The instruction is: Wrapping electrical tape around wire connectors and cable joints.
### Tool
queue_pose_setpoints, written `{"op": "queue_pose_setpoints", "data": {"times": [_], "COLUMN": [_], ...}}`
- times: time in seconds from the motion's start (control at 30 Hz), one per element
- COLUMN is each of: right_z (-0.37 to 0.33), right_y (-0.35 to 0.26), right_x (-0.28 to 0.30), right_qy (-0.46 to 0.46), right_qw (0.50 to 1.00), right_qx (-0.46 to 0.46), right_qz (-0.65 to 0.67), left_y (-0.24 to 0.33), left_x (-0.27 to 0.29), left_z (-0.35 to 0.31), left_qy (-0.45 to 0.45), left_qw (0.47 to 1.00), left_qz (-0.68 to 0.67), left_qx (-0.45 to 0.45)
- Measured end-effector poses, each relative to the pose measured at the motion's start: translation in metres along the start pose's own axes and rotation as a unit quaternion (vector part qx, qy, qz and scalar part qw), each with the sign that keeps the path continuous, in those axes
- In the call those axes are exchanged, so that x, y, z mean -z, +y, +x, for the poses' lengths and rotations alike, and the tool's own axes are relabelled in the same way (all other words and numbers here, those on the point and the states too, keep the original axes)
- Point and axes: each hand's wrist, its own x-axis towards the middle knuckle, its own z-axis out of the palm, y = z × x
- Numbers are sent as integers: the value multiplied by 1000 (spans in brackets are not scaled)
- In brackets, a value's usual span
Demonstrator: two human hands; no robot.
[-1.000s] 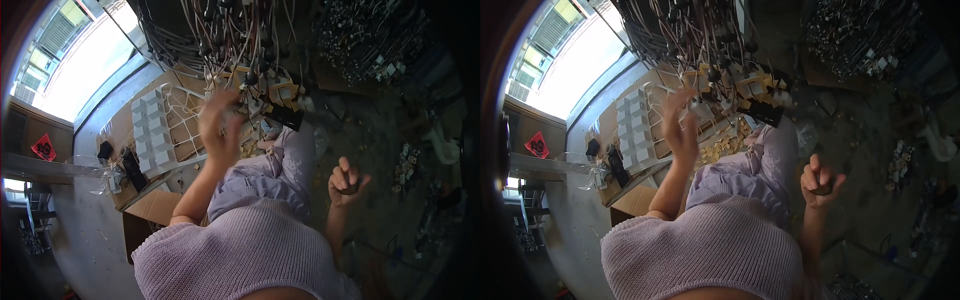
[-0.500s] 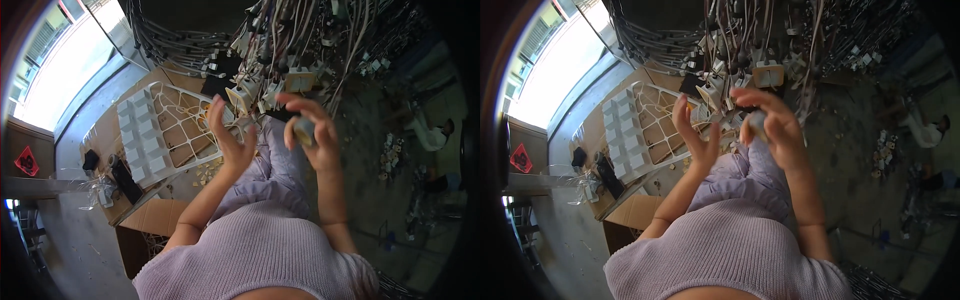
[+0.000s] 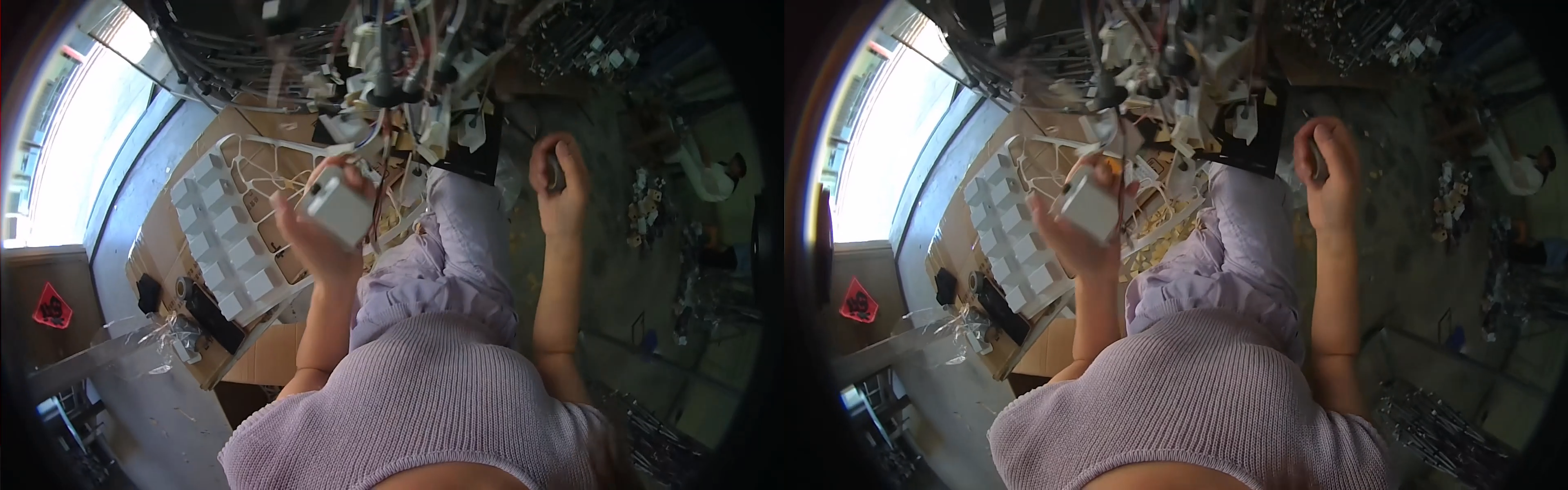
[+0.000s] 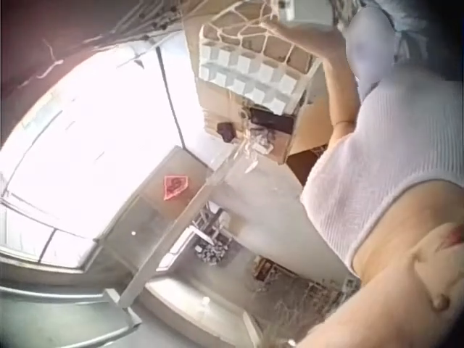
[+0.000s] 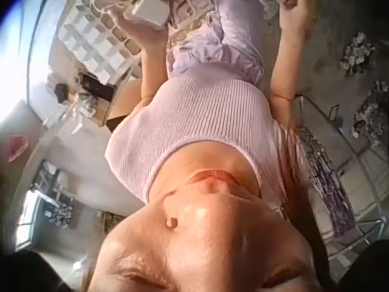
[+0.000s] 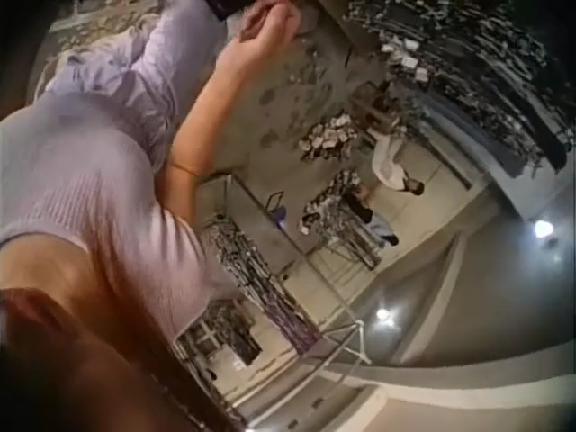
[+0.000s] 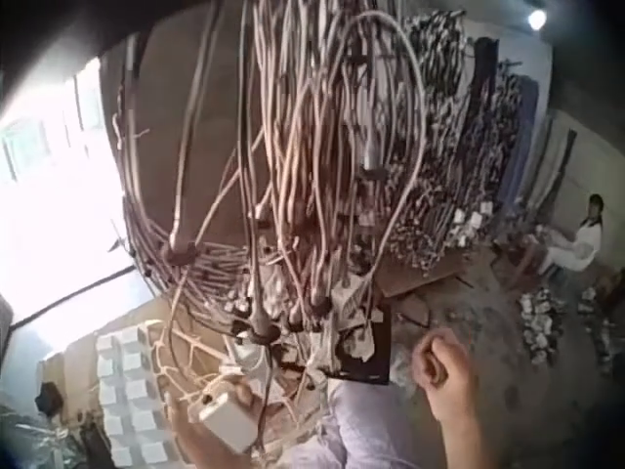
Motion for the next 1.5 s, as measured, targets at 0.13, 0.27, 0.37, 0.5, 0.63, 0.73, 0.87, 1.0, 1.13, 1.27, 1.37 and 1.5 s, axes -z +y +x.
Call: {"op": "queue_pose_setpoints", "data": {"times": [0.13, 0.27, 0.37, 0.5, 0.63, 0.73, 0.87, 1.0, 1.13, 1.27, 1.37, 1.5], "right_z": [-41, -63, -62, -72, -76, -80, -79, -72, -58, -46, -58, -88], "right_y": [-4, -24, -24, -24, -22, -25, -33, -47, -57, -58, -51, -57], "right_x": [-2, -15, -18, -16, -8, -6, -14, -16, -11, -9, -12, -29], "right_qy": [-112, -144, -175, -164, -178, -189, -207, -289, -399, -431, -375, -263], "right_qw": [973, 983, 975, 982, 983, 980, 962, 910, 866, 849, 888, 932], "right_qx": [-118, -95, -130, -79, -40, 29, 78, 120, 126, 134, 93, -3], "right_qz": [165, 57, 36, 53, 30, -58, -160, -272, -275, -275, -249, -249], "left_y": [24, 31, 30, 3, -13, -29, -35, -34, -34, -39, -39, -55], "left_x": [-31, -16, -23, -48, -54, -63, -66, -70, -72, -71, -70, -63], "left_z": [-52, -39, -59, -76, -64, -60, -57, -57, -58, -56, -48, -43], "left_qy": [-71, 131, -5, -153, -150, -121, -184, -217, -229, -201, -174, -163], "left_qw": [910, 625, 922, 898, 878, 828, 804, 794, 793, 789, 768, 769], "left_qz": [405, 656, 354, 399, 454, 547, 563, 566, 564, 574, 603, 598], "left_qx": [-52, -402, -158, -106, -8, -13, -51, -40, -42, -86, -131, -157]}}
